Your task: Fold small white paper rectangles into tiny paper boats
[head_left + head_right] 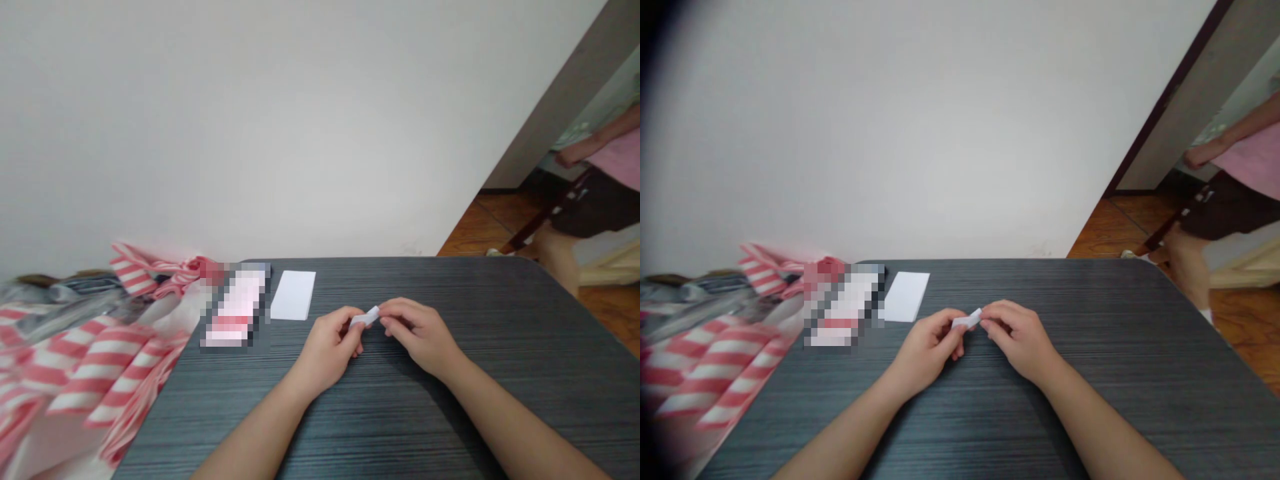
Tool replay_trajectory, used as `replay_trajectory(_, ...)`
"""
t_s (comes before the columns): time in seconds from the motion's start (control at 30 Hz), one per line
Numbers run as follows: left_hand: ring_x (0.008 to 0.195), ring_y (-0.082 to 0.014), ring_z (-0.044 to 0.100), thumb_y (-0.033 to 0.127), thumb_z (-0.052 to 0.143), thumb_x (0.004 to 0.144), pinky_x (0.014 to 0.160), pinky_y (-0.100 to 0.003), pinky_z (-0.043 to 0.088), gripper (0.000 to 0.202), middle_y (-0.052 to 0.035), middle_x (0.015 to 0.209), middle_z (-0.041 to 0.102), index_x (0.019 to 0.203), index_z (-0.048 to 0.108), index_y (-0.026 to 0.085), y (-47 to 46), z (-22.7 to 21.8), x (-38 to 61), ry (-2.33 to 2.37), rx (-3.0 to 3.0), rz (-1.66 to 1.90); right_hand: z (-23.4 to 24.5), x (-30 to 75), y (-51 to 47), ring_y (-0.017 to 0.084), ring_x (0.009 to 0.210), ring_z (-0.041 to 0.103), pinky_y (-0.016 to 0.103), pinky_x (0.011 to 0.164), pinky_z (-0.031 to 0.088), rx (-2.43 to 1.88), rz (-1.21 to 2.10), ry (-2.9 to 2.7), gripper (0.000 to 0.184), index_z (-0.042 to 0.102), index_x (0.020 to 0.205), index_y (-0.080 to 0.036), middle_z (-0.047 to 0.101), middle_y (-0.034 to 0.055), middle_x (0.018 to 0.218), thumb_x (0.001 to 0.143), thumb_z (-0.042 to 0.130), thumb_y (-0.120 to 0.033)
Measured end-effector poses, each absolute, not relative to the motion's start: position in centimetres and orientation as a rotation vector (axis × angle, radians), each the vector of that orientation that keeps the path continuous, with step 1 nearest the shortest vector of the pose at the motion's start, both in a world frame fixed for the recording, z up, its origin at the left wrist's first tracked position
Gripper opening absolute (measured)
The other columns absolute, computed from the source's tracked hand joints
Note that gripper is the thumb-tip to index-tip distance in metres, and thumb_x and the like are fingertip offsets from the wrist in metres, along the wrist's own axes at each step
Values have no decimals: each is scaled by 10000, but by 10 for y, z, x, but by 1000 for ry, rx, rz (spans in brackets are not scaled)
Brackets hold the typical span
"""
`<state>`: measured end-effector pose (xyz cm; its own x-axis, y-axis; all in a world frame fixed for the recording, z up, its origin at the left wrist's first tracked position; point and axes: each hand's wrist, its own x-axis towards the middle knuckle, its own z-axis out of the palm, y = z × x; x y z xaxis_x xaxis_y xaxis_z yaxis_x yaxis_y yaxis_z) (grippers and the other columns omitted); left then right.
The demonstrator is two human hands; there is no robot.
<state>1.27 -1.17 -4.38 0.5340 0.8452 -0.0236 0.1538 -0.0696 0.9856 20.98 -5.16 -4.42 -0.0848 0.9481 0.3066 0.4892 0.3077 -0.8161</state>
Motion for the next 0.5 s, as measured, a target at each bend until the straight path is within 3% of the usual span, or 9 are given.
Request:
replay_trajectory(0.2,531,-114,564,351,516,928,535,-204,448,216,23,608,591,966,627,169,-12,-46,12,895,1558,713,-43,211,-50,226,940,693,356,846,553,-1262,543,-1824,214,751,1035,-243,739,86,1045,931,564,-246)
replay_trajectory(0.5,587,-130,591,360,532,924,596,-224,480,252,-12,677,645,948,696,170,-10,-44,11,906,1656,768,-42,210,-49,219,964,680,347,862,541,-1251,589,-1814,206,742,1048,-251,723,84,1059,924,578,-239)
